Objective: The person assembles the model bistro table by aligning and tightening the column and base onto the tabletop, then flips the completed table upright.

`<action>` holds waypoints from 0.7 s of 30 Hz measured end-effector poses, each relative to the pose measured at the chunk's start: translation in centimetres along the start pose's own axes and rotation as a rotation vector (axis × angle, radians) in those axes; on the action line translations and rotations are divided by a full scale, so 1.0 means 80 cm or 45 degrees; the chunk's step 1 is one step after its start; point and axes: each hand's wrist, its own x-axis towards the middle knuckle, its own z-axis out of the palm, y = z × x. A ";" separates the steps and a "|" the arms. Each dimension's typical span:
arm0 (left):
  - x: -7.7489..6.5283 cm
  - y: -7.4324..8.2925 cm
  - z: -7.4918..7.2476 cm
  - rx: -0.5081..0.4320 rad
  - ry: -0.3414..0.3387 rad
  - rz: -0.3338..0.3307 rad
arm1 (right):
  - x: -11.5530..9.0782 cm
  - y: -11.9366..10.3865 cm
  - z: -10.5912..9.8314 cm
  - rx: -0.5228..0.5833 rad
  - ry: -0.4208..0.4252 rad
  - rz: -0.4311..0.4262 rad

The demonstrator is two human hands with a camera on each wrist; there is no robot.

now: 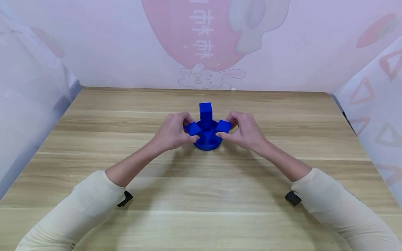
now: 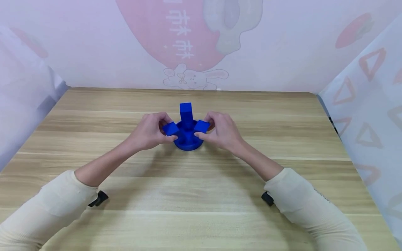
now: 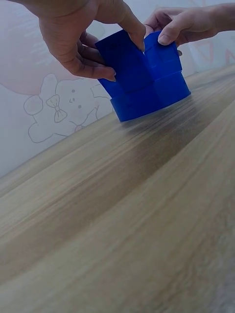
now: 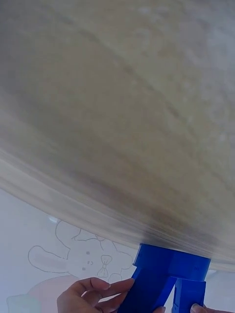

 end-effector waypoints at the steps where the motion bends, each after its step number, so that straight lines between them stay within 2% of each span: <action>1: 0.000 -0.001 0.000 0.000 0.002 0.001 | 0.000 -0.001 0.000 -0.005 0.001 0.004; 15: 0.000 0.001 -0.002 0.027 -0.004 -0.006 | -0.001 -0.003 0.002 0.003 0.026 -0.004; 21: 0.000 0.001 -0.002 0.025 -0.026 -0.011 | 0.001 0.000 -0.001 -0.004 -0.019 0.013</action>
